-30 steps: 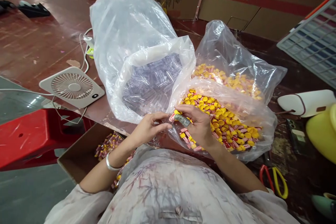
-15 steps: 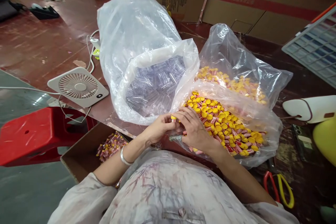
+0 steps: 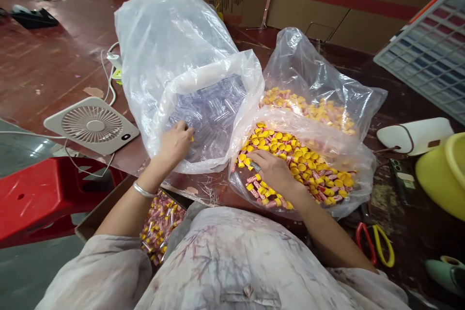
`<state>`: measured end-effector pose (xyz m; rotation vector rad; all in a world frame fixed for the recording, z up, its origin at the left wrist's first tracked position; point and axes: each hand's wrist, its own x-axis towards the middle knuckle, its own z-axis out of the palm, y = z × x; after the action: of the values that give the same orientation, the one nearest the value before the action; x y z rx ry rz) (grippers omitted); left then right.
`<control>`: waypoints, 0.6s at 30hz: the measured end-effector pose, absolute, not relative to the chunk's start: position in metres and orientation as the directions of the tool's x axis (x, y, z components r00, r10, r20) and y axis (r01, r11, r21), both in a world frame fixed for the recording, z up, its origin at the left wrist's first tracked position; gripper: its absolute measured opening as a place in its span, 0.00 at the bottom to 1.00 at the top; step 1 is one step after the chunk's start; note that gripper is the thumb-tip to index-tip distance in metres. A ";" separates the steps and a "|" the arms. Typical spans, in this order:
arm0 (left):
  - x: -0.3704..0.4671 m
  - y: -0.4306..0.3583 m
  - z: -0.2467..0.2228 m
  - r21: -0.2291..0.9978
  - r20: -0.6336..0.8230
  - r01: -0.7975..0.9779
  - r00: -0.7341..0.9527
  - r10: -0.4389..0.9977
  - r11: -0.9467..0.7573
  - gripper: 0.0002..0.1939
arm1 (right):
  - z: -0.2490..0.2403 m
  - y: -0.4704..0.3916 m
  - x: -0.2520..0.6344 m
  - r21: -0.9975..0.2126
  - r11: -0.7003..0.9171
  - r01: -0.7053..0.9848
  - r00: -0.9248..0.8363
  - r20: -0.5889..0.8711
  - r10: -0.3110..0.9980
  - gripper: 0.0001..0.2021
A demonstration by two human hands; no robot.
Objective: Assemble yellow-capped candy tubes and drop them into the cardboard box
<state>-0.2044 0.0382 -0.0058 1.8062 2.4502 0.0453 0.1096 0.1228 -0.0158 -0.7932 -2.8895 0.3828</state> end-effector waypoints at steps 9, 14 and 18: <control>-0.148 0.009 0.002 0.936 -0.055 0.332 -0.183 0.982 0.115 0.22 | -0.022 0.129 0.098 -0.361 0.834 0.417 -0.838 0.203 0.506 0.18; -0.119 0.008 0.002 0.986 -0.132 0.093 -0.066 0.989 0.137 0.20 | 0.004 0.122 0.099 -0.804 0.571 0.162 -0.600 0.379 0.704 0.13; -0.104 0.012 0.004 0.989 -0.143 -0.034 -0.003 0.990 0.143 0.18 | 0.020 0.114 0.094 -0.795 0.597 0.103 -0.728 0.349 0.590 0.13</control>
<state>-0.1039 0.0116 0.0042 1.0762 1.2528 1.1227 0.0945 0.1142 0.0202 -0.5467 -2.2228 1.0547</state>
